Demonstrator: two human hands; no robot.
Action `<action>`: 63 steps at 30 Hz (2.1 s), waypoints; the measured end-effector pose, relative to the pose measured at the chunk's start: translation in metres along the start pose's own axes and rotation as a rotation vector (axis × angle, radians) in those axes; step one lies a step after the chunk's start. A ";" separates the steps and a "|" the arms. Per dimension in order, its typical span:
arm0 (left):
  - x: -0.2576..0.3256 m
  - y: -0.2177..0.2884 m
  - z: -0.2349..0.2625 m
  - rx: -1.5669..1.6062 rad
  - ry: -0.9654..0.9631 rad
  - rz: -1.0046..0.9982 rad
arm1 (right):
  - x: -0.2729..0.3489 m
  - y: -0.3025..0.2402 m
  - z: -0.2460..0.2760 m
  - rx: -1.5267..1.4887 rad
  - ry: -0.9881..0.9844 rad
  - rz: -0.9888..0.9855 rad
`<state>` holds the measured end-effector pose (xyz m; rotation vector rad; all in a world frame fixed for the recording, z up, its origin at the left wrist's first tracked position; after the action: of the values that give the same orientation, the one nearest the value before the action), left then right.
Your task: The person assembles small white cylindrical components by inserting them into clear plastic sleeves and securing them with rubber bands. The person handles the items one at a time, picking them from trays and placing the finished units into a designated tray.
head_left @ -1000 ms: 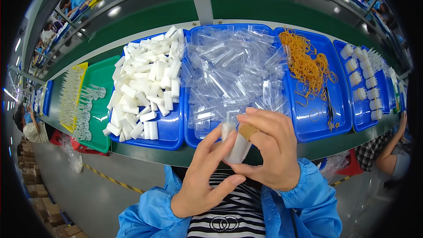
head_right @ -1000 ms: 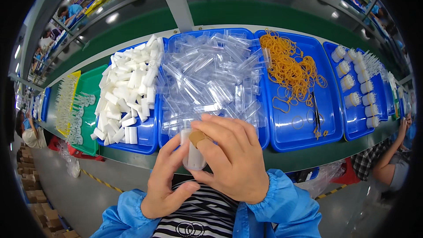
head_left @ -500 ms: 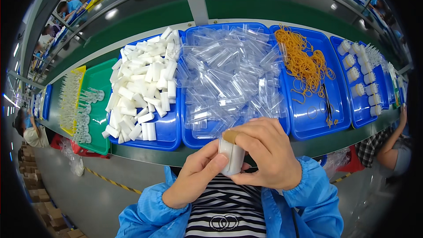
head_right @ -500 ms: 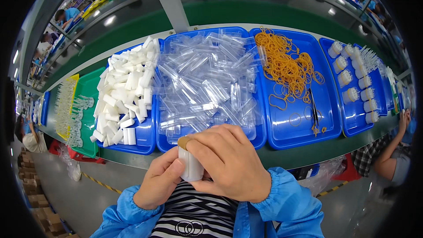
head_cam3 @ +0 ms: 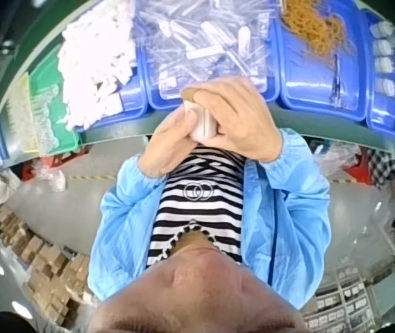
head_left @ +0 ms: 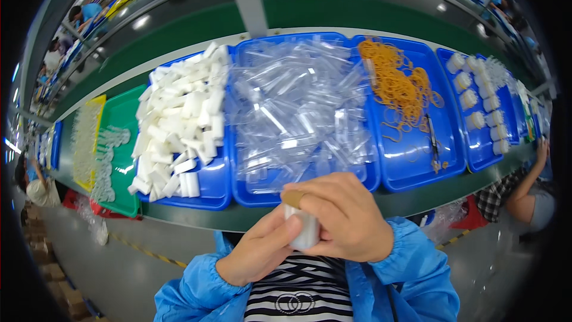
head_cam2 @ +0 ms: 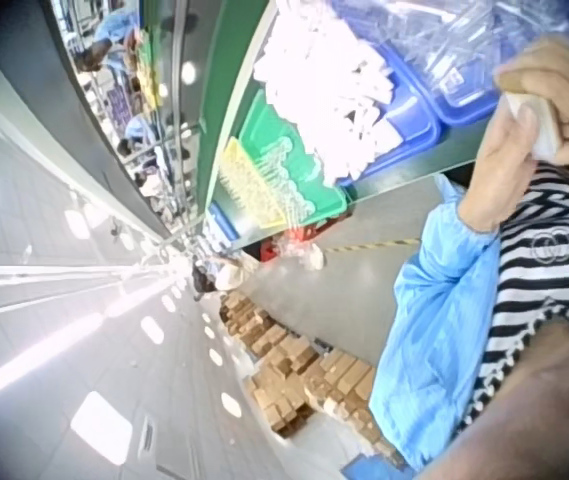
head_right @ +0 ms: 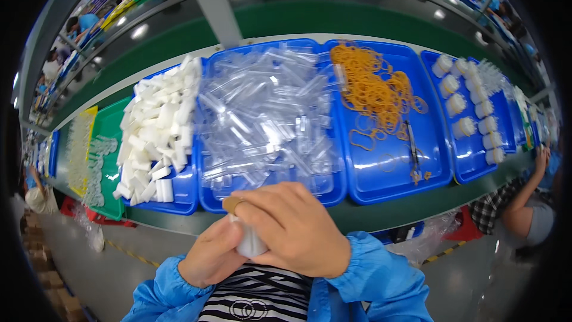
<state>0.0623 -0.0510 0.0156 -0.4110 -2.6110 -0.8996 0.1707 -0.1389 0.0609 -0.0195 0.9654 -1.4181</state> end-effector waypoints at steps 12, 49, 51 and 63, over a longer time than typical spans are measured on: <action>-0.010 -0.015 0.004 0.007 -0.110 -0.010 | 0.015 0.021 0.040 -0.257 0.001 -0.137; 0.048 0.013 0.020 -0.369 0.483 -0.402 | 0.034 0.048 0.064 0.178 0.566 -0.338; 0.053 0.008 0.022 -0.279 0.413 -0.330 | 0.050 0.067 0.083 0.199 0.614 -0.395; 0.048 -0.008 0.022 -0.448 0.456 -0.708 | 0.018 -0.026 -0.012 -0.195 0.240 -0.352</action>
<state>0.0111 -0.0351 0.0148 0.6016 -2.1073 -1.5828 0.1404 -0.1534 0.0578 -0.1749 1.3459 -1.6677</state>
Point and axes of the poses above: each hand's wrist, its own x-axis away from the middle knuckle, its own z-axis out of the back of the hand, y = z × x, the point moved 5 cm from there along -x, towards the middle knuckle, and after that the axes turned 7 degrees about z, right-handed, at the moved point
